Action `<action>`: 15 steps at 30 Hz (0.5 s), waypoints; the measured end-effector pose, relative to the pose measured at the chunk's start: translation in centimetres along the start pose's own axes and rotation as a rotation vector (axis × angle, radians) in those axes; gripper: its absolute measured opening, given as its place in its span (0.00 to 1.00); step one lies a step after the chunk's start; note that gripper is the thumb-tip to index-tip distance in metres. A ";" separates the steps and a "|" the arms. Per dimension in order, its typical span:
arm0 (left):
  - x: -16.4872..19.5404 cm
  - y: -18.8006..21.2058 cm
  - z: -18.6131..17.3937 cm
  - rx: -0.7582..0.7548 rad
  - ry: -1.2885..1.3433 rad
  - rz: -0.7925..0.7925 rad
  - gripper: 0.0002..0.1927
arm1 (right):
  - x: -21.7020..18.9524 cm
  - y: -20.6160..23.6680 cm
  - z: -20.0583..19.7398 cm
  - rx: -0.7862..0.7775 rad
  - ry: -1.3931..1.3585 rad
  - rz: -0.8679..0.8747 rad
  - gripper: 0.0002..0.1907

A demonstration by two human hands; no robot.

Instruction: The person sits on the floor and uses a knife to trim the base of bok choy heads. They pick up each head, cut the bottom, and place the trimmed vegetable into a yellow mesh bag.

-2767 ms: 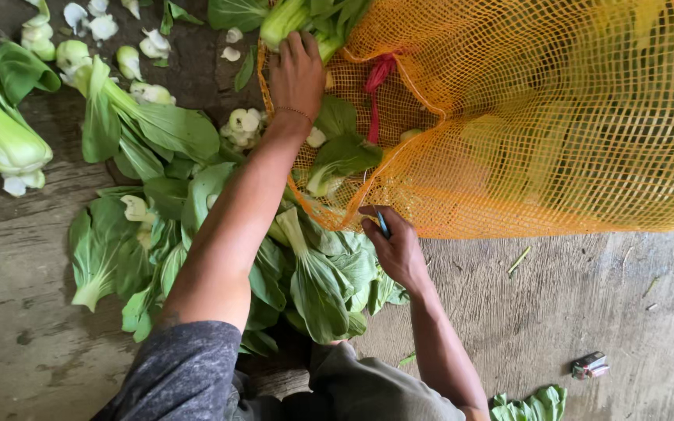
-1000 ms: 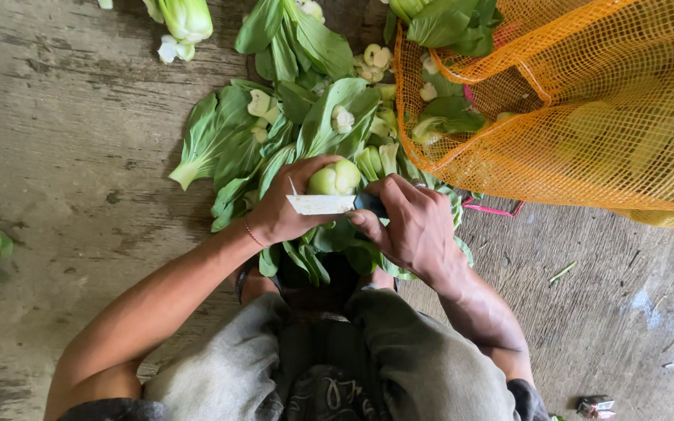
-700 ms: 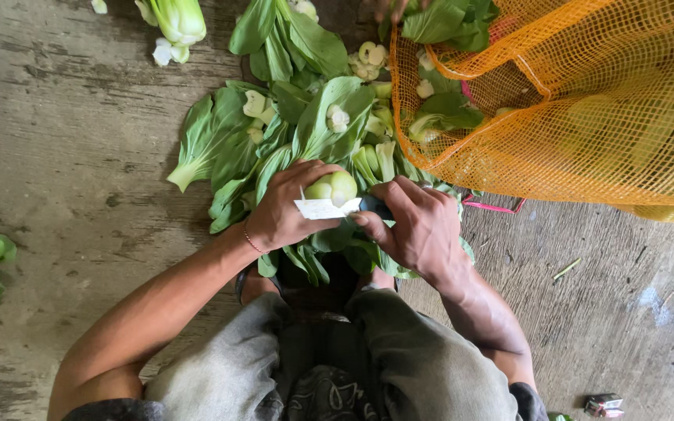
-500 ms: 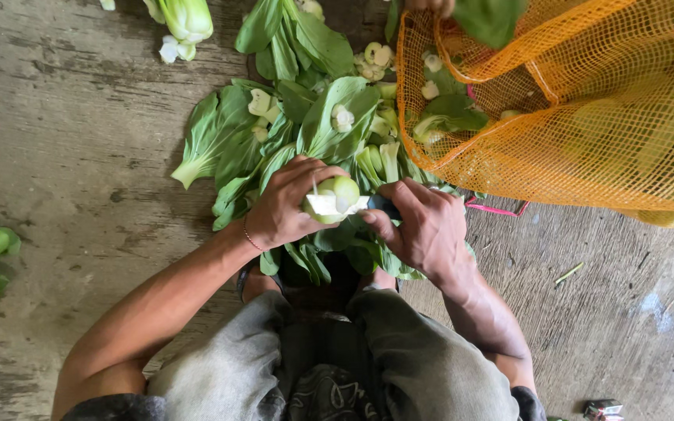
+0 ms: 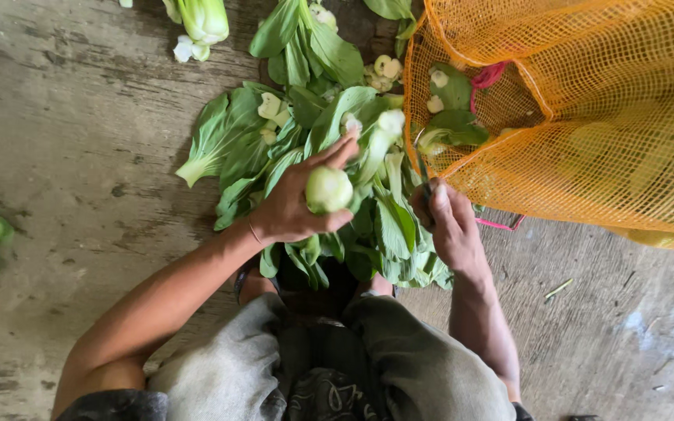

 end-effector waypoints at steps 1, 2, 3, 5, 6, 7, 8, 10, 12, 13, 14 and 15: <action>-0.1 0.0 -0.3 -0.005 0.156 -0.027 0.44 | 0.7 0.0 0.1 -0.013 -0.038 0.011 0.28; -0.4 0.0 -0.7 -0.011 0.308 -0.053 0.43 | 1.3 0.0 0.2 -0.026 -0.079 0.019 0.29; -1.0 0.1 -0.9 -0.017 0.457 -0.078 0.42 | 1.7 0.0 0.2 -0.022 -0.095 0.009 0.30; -2.6 0.5 -1.2 -0.026 0.753 -0.121 0.41 | 2.3 -0.1 0.4 -0.021 -0.124 -0.013 0.32; -3.7 0.7 -1.1 -0.029 0.902 -0.138 0.41 | 2.6 -0.2 0.4 0.004 -0.182 -0.007 0.31; -5.2 1.1 -1.1 0.075 0.934 -0.232 0.37 | 2.9 -0.4 0.4 0.027 -0.240 -0.003 0.30; -6.7 1.6 -0.9 0.182 0.963 -0.323 0.34 | 3.2 -0.6 0.4 0.048 -0.296 -0.001 0.29; -8.6 2.7 -0.5 0.381 1.000 -0.458 0.28 | 3.5 -1.1 0.5 0.035 -0.373 0.007 0.30; -8.4 4.4 -1.4 0.553 1.018 -0.546 0.23 | 3.9 -1.5 0.3 0.027 -0.394 0.017 0.30; -7.8 6.0 -2.6 0.686 0.959 -0.689 0.20 | 4.0 -1.6 0.1 0.027 -0.377 0.019 0.31; -6.7 7.7 -4.1 0.811 0.893 -0.834 0.17 | 4.2 -1.6 -0.2 0.035 -0.361 0.023 0.31; -4.8 9.0 -6.3 0.743 0.953 -0.684 0.12 | 4.5 -1.5 -0.4 0.044 -0.373 0.030 0.31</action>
Point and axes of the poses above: each hand's wrist, its own y-axis away from the middle knuckle, its own z-axis out of the palm, x = y × z, the point moved 4 cm from there along -y, towards the middle knuckle, and after that the axes turned 12 degrees about -x, right-handed, at the moved point
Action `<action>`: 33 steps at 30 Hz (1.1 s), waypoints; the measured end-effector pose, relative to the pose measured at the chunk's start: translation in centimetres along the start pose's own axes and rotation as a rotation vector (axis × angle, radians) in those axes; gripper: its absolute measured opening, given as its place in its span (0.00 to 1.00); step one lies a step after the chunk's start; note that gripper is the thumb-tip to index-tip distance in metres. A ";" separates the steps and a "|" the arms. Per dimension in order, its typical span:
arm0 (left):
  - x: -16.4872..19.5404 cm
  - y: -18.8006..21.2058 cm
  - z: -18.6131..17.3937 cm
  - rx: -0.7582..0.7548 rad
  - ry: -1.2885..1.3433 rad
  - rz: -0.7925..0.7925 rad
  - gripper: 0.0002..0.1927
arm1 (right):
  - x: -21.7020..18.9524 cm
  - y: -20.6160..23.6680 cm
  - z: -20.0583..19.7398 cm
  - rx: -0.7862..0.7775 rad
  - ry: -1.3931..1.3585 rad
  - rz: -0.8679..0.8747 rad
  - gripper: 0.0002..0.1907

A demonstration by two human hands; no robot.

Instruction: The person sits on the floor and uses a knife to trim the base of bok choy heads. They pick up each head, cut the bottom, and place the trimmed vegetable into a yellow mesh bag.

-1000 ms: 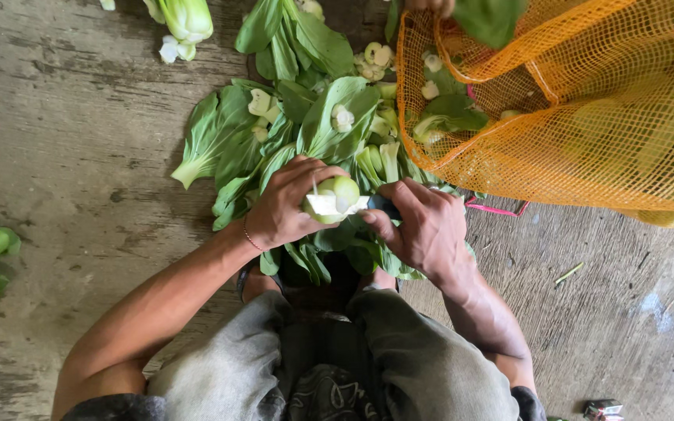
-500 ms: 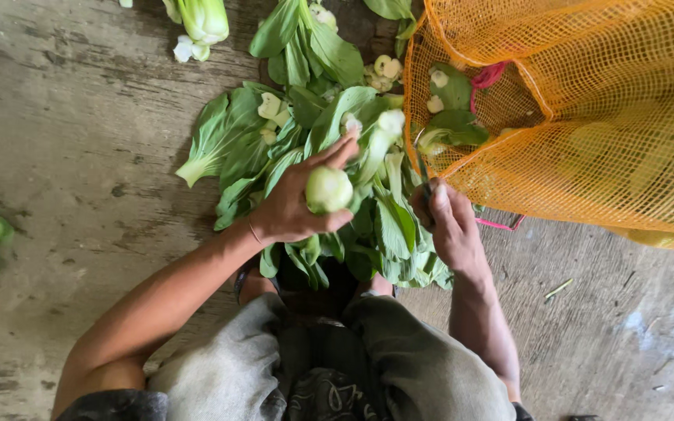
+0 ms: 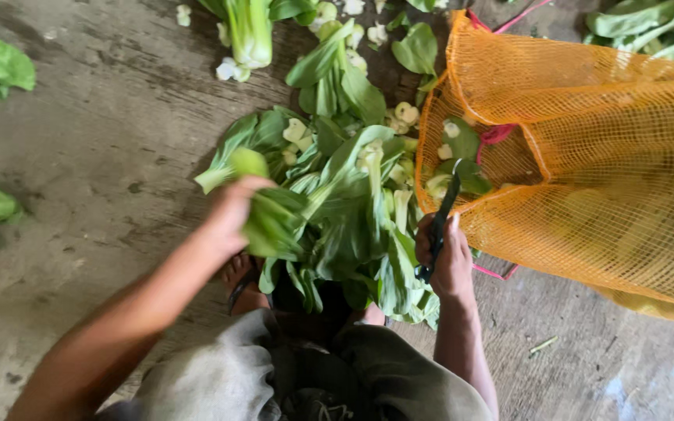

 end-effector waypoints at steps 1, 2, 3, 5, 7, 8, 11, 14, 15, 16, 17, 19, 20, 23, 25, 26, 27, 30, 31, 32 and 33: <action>3.5 2.1 -2.6 0.176 -0.050 0.157 0.11 | 0.2 0.0 -0.3 0.011 -0.015 0.006 0.31; 6.9 4.4 -5.4 0.257 -0.058 0.340 0.11 | 0.4 -0.1 -0.7 0.025 -0.035 0.011 0.31; 10.5 7.2 -8.8 0.306 -0.028 0.570 0.10 | 0.6 -0.1 -1.0 0.030 -0.040 0.008 0.31; 13.9 11.5 -15.4 0.384 -0.013 0.782 0.08 | 1.1 -0.6 -1.5 0.031 -0.050 0.004 0.31; 12.8 13.3 -21.0 0.498 0.004 0.856 0.07 | 1.7 -1.8 -2.0 0.049 -0.020 0.015 0.29; 11.9 13.5 -23.0 0.532 -0.015 0.858 0.06 | 1.8 -2.3 -2.3 0.065 -0.006 0.018 0.28; 8.7 11.6 -23.3 0.507 -0.119 0.903 0.05 | 1.8 -3.7 -4.0 0.156 0.170 0.052 0.21; 5.4 6.4 -15.8 0.380 -0.370 0.972 0.04 | 1.6 -4.7 -5.4 0.224 0.314 0.079 0.15; 3.8 4.6 -12.5 0.407 -0.484 0.900 0.15 | 1.5 -4.9 -5.8 0.238 0.279 0.052 0.15; 2.9 2.8 -8.5 0.256 -0.663 0.878 0.16 | 1.5 -4.8 -6.0 0.259 0.244 0.024 0.15; 1.5 1.4 -5.0 0.171 -0.775 0.757 0.15 | 1.5 -4.4 -6.2 0.284 0.210 -0.005 0.15; -1.1 -0.6 1.8 -0.153 -0.900 0.560 0.14 | 1.7 -3.4 -6.1 0.312 0.050 -0.060 0.17; -2.2 -0.9 4.6 -0.286 -1.048 0.451 0.17 | 1.8 -2.8 -6.0 0.320 -0.028 -0.091 0.18; -3.8 -2.2 10.9 -0.631 -1.414 0.426 0.17 | 1.2 -0.4 -6.5 0.418 -0.016 -0.219 0.16; -4.9 -4.5 13.7 -0.786 -1.504 0.386 0.18 | 0.5 1.5 -7.7 0.586 0.010 -0.264 0.15; -5.7 -6.7 14.8 -0.776 -1.493 0.310 0.18 | 0.0 2.5 -8.4 0.669 0.023 -0.288 0.14; -6.7 -9.4 16.3 -0.761 -1.484 0.240 0.19 | -0.4 3.4 -9.0 0.680 -0.032 -0.307 0.14; -10.8 -18.3 22.2 -0.714 -1.144 0.154 0.16 | -1.2 7.1 -9.9 0.696 -0.182 -0.356 0.13; -12.5 -21.1 24.8 -0.698 -1.075 0.178 0.15 | -1.3 8.6 -10.0 0.690 -0.219 -0.365 0.12; -13.8 -23.5 27.3 -0.682 -1.006 0.203 0.14 | -1.4 9.8 -10.2 0.682 -0.257 -0.377 0.13; -15.2 -25.3 29.8 -0.652 -1.042 0.246 0.16 | -1.5 11.3 -10.5 0.710 -0.228 -0.398 0.12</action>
Point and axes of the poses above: each hand's wrist, its own y-axis away from the middle knuckle, its own z-axis out of the palm, x = y × z, the point moved 4 cm from there along -y, towards the middle knuckle, and after that the axes turned 12 degrees about -x, right-handed, at the moved point
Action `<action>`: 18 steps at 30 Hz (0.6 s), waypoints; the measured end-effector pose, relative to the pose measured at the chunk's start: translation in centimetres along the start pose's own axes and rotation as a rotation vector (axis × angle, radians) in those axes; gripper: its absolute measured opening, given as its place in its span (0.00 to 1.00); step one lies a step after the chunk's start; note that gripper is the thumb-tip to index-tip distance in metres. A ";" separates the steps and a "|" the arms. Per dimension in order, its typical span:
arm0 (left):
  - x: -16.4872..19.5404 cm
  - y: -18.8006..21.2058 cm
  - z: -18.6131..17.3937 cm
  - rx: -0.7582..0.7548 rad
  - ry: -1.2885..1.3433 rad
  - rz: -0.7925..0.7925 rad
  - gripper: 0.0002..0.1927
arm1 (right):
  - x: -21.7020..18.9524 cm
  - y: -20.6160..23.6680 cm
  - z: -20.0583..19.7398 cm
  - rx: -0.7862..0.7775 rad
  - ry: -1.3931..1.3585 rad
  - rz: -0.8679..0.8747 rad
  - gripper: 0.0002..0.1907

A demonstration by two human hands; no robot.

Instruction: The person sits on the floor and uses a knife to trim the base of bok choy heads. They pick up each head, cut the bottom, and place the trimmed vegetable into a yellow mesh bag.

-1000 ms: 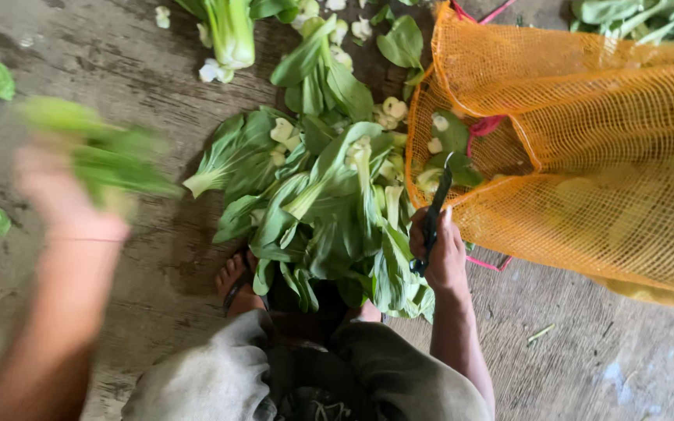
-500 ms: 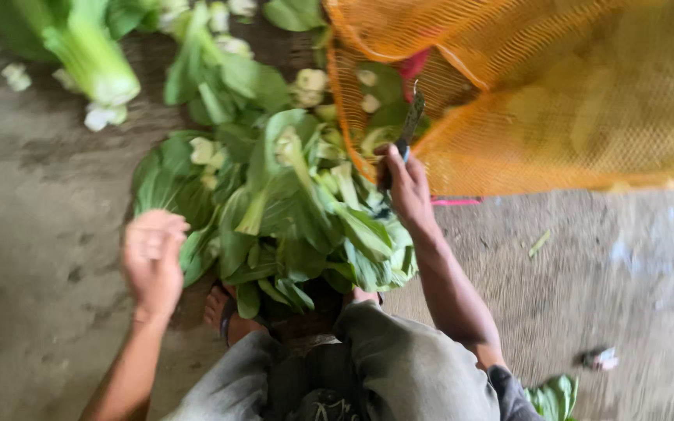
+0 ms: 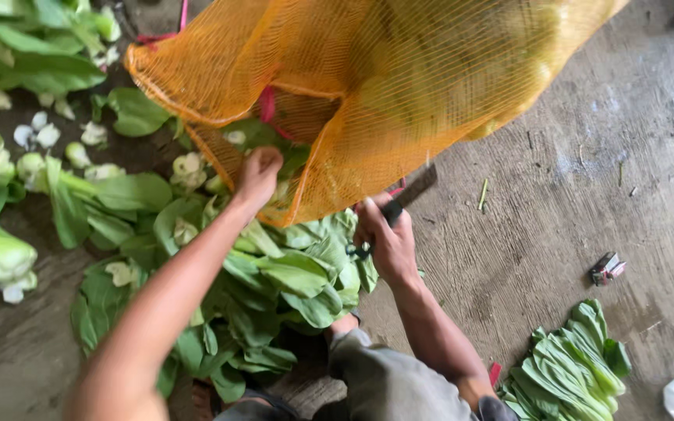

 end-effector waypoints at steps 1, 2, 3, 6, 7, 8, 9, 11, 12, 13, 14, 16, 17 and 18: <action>0.8 -2.3 1.6 0.041 -0.047 0.002 0.18 | -0.5 1.0 -1.0 0.019 0.020 -0.023 0.12; 1.2 -4.0 3.0 0.049 -0.087 -0.147 0.21 | -0.9 1.9 -2.0 0.038 0.037 -0.042 0.12; 1.3 -5.0 4.5 0.055 -0.128 -0.298 0.26 | -1.3 2.7 -3.2 0.090 0.005 -0.050 0.12; 2.0 -4.1 10.4 -0.246 0.369 -0.457 0.24 | -2.9 5.7 -6.2 0.228 -0.062 -0.058 0.10; 2.7 -2.7 11.7 -0.311 0.286 -0.440 0.24 | -3.6 6.5 -6.8 0.252 -0.070 -0.063 0.09; 3.5 -1.4 13.0 -0.374 0.198 -0.406 0.24 | -4.4 6.7 -7.1 0.267 -0.075 -0.082 0.09; 4.8 0.0 13.6 -0.305 0.116 -0.162 0.22 | -5.3 6.8 -7.1 0.300 0.068 -0.080 0.08; 6.7 4.3 15.0 -0.174 -0.037 0.312 0.18 | -7.5 7.6 -6.4 0.374 0.354 -0.057 0.13; 7.3 6.6 16.0 -0.212 -0.201 0.530 0.20 | -8.4 7.7 -5.4 0.354 0.479 -0.043 0.20; 7.6 8.7 16.9 -0.248 -0.367 0.758 0.23 | -9.1 7.2 -4.3 0.329 0.607 -0.035 0.28; 7.3 10.3 17.3 -0.314 -0.417 0.849 0.24 | -9.5 6.5 -3.2 0.299 0.736 -0.029 0.35; 5.9 12.4 17.1 -0.452 -0.500 0.843 0.23 | -10.2 4.5 -0.2 0.108 0.918 -0.308 0.28; 4.9 12.4 16.4 -0.514 -0.528 0.741 0.21 | -10.4 4.1 1.0 0.002 1.004 -0.442 0.25; 3.9 12.1 15.7 -0.570 -0.554 0.630 0.19 | -10.4 3.9 1.1 0.052 1.028 -0.403 0.20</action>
Point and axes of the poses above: each hand's wrist, its own y-axis away from the middle knuckle, its own z-axis out of the palm, x = y × z, the point moved 4 cm from there along -y, towards the middle knuckle, and after that the axes turned 12 degrees about -x, right-handed, at the moved point
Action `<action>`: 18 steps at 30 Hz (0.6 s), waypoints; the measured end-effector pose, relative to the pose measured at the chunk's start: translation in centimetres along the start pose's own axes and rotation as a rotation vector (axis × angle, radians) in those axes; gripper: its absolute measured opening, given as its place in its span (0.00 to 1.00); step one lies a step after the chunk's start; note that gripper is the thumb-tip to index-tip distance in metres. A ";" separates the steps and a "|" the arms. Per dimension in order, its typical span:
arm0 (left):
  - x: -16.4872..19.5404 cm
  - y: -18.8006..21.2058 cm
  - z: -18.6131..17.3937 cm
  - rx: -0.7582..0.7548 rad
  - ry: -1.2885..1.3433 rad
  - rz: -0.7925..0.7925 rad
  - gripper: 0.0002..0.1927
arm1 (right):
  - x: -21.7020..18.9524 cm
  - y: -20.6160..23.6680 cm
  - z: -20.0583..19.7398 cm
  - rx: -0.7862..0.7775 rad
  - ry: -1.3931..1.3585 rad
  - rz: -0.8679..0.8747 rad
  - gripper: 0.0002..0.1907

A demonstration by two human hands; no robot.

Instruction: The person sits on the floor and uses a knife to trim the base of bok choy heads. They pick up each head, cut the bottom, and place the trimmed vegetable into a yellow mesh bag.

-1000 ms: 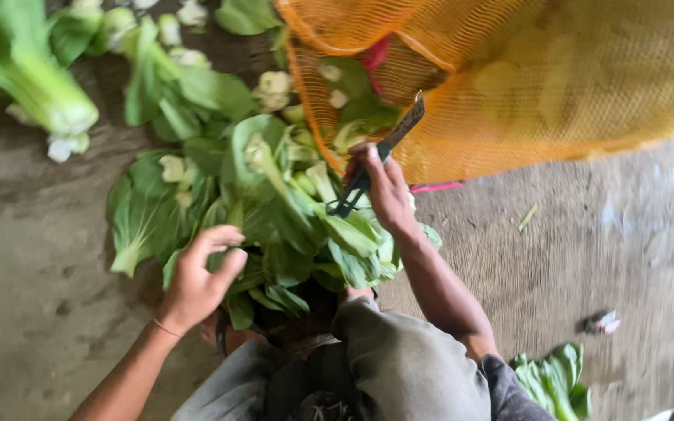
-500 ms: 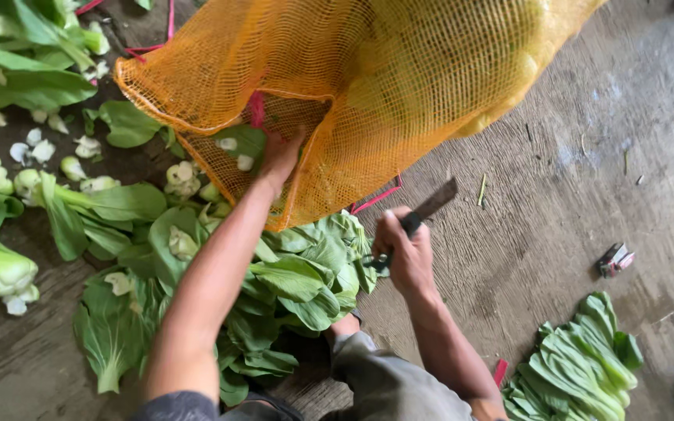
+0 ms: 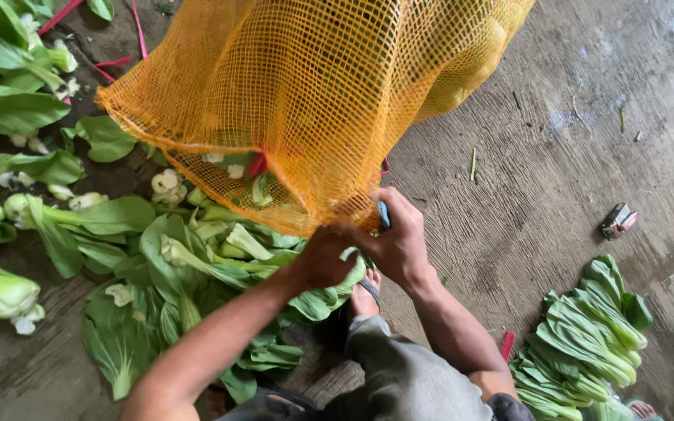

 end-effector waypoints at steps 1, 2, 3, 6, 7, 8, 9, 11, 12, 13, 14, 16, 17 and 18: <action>-0.6 0.6 -0.9 0.065 -0.121 0.113 0.17 | 0.2 -0.2 0.2 0.018 0.031 0.052 0.15; -1.4 0.9 -2.0 0.129 -0.253 0.234 0.16 | 0.6 -0.5 0.1 0.044 0.063 0.093 0.09; -3.9 0.0 -3.2 0.181 -0.169 0.038 0.17 | 0.8 -0.6 -0.1 0.044 0.044 0.075 0.10; -10.3 -4.8 -5.1 0.326 0.148 -0.412 0.18 | 1.5 -0.5 -0.8 0.008 -0.043 0.033 0.12; -11.5 -6.8 -5.1 0.339 0.252 -0.476 0.18 | 1.5 -0.6 -0.5 -0.020 -0.098 0.017 0.13; -12.1 -9.0 -5.0 0.337 0.337 -0.507 0.18 | 1.5 -0.7 -0.3 -0.050 -0.149 -0.004 0.15; -12.6 -10.9 -4.9 0.349 0.399 -0.522 0.18 | 1.7 -0.9 -0.4 -0.074 -0.189 -0.026 0.14; -13.0 -13.6 -5.0 0.370 0.425 -0.533 0.18 | 1.8 -1.3 -0.5 -0.121 -0.277 -0.061 0.14; -13.1 -14.4 -5.0 0.388 0.423 -0.542 0.18 | 1.7 -1.2 -0.8 -0.128 -0.319 -0.088 0.14; -13.1 -14.7 -5.2 0.405 0.420 -0.549 0.18 | 1.7 -1.3 -1.0 -0.135 -0.361 -0.118 0.14; -13.0 -14.9 -5.4 0.422 0.414 -0.555 0.18 | 1.8 -1.5 -1.3 -0.140 -0.398 -0.158 0.14; -12.9 -14.6 -5.5 0.453 0.400 -0.567 0.18 | 2.2 -1.9 -1.8 -0.176 -0.439 -0.169 0.13; -12.9 -14.4 -5.4 0.463 0.401 -0.573 0.18 | 2.4 -1.9 -1.9 -0.200 -0.461 -0.170 0.12; -13.0 -14.2 -5.2 0.473 0.396 -0.575 0.17 | 2.8 -2.0 -2.0 -0.208 -0.469 -0.149 0.12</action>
Point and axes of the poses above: each hand's wrist, its own y-axis away from the middle knuckle, its own z-axis out of the palm, x = y × z, the point moved 4 cm from there along -y, towards the middle knuckle, and after that the axes turned 12 degrees about -x, right-handed, at the moved point
